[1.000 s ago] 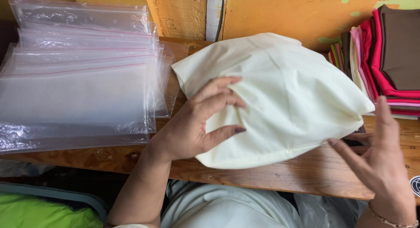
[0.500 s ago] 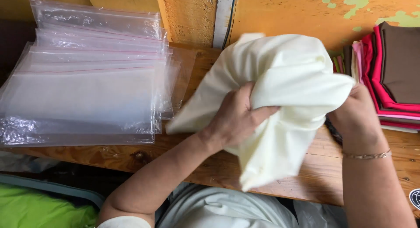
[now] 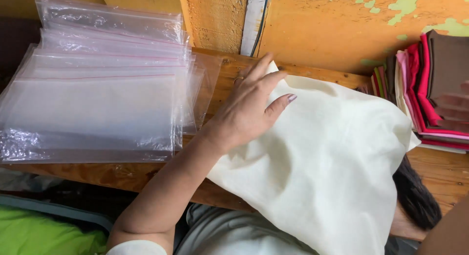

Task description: The person fills a white pillowcase with white fluffy material by hand. They then seal the opening and repeatedly pat, press, and smooth the pillow to distribute the filling evenly and shape it into a square form.

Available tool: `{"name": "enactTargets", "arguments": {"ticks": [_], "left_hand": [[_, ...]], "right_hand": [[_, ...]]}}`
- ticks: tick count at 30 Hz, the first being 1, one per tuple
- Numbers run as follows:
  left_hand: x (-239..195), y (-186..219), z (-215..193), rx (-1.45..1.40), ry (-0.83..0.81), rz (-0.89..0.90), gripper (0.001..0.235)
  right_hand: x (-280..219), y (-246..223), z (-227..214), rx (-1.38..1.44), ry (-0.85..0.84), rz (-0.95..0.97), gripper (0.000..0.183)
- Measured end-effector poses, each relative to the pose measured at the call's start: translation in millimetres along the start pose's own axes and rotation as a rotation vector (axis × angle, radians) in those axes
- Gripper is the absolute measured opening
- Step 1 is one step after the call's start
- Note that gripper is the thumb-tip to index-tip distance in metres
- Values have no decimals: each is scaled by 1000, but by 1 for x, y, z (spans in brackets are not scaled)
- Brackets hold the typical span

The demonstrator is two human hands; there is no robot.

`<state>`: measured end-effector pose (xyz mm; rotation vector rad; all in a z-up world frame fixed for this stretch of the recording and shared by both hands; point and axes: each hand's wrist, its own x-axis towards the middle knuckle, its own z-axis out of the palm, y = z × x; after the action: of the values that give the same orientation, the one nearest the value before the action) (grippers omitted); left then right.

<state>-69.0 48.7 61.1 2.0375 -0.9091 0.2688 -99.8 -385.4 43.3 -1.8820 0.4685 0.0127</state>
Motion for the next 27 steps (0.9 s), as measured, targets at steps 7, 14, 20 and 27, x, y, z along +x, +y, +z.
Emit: {"name": "enactTargets", "arguments": {"ticks": [7, 14, 20, 27], "left_hand": [[0, -47, 51, -18, -358, -457, 98], [-14, 11, 10, -181, 68, -107, 62], [-19, 4, -4, 753, -57, -304, 112], [-9, 10, 48, 496, -89, -169, 57]], "right_hand": [[-129, -20, 143, -700, 43, 8, 61], [-126, -24, 128, -533, 217, -871, 37], [-114, -58, 120, -969, 183, -568, 73], [-40, -3, 199, -1064, -96, -936, 54]]}}
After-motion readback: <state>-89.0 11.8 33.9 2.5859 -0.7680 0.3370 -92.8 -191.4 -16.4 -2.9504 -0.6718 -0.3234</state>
